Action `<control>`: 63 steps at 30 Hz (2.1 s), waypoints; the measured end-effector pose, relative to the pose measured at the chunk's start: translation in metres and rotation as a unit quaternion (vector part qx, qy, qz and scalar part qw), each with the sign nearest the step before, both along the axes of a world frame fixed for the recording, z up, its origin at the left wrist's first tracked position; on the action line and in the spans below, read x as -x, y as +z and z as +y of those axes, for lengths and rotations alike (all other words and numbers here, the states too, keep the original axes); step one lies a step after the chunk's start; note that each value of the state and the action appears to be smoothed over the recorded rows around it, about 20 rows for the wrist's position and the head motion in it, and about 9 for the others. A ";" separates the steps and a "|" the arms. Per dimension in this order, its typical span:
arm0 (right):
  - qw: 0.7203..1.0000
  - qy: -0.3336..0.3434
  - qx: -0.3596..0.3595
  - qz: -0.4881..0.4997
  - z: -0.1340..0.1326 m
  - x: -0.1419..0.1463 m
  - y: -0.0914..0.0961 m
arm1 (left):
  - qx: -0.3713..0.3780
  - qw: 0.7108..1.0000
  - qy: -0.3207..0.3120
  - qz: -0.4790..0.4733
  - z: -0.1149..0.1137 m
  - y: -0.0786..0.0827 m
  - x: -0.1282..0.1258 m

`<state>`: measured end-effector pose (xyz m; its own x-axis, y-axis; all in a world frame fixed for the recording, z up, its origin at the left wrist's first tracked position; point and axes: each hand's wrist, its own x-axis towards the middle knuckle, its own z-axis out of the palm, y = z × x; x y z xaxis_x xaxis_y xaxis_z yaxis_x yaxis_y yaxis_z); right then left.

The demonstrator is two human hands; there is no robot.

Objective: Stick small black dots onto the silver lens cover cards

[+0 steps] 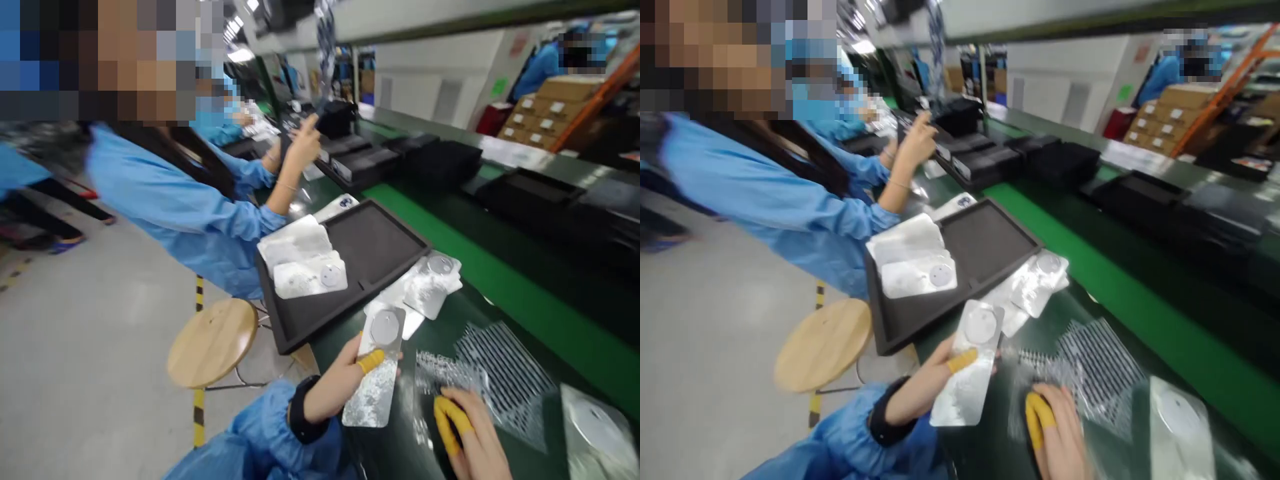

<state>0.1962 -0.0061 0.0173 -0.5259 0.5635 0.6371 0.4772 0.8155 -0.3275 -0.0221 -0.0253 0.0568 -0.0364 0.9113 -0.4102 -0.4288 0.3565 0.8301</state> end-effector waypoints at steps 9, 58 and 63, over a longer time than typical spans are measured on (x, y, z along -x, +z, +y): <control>0.996 -0.072 -0.045 0.000 0.009 0.015 0.082 | -0.117 0.986 -0.107 0.049 0.010 0.038 -0.042; 0.991 -0.041 0.005 -0.127 -0.015 0.009 0.093 | -0.286 0.925 -0.099 0.229 -0.002 0.037 -0.045; 0.993 -0.072 0.031 -0.085 -0.022 0.020 0.078 | -0.313 0.903 -0.072 0.286 -0.005 0.036 -0.048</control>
<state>0.1760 -0.0280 0.0958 -0.5347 0.6753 0.5081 0.6395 0.7163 -0.2792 0.0262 -0.0308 0.0923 0.0588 0.9700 0.2359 0.1469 -0.2421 0.9591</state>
